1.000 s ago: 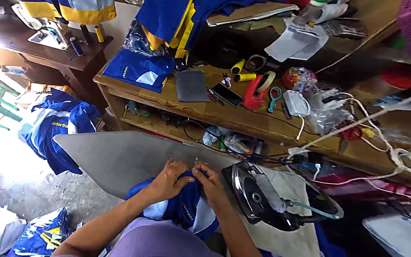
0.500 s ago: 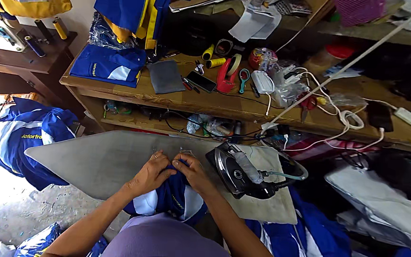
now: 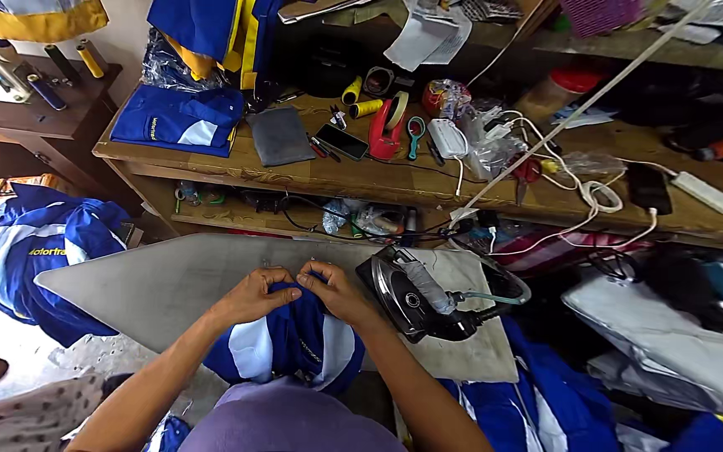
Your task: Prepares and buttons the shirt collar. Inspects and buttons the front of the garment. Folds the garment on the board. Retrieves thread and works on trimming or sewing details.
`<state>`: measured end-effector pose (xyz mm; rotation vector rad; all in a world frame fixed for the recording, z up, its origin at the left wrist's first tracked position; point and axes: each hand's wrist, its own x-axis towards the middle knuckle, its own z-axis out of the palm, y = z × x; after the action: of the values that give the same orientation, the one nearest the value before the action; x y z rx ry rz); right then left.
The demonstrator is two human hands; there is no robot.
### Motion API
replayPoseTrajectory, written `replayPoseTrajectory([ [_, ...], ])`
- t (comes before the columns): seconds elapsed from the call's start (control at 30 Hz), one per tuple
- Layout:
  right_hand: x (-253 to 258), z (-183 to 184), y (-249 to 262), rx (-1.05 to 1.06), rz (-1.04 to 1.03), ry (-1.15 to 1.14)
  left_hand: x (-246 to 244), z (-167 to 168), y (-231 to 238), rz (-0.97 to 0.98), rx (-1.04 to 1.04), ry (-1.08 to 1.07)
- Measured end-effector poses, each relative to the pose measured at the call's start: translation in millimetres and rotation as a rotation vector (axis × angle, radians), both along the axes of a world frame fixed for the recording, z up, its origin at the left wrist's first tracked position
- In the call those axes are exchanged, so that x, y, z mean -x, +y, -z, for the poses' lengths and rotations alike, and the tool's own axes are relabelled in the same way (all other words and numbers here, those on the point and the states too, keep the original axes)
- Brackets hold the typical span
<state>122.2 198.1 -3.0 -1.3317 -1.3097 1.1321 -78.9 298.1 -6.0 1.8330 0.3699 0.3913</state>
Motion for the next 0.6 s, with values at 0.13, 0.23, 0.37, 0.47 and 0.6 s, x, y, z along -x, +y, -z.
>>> replayPoseTrajectory([
  [0.13,6,2,-2,0.09,0.073,0.1,-5,1,-20,-0.153,-0.178,0.06],
  [0.23,9,4,-3,0.134,0.1,0.149,-9,11,-36,-0.302,-0.67,0.073],
  [0.37,4,4,-1,0.119,0.085,0.135,-8,19,-22,-0.234,-0.716,0.003],
  [0.47,-6,2,-2,0.028,-0.025,0.033,1,7,6,0.032,-0.234,0.017],
  [0.6,-38,-8,0,0.018,-0.422,0.14,11,-13,32,0.28,-0.096,0.04],
])
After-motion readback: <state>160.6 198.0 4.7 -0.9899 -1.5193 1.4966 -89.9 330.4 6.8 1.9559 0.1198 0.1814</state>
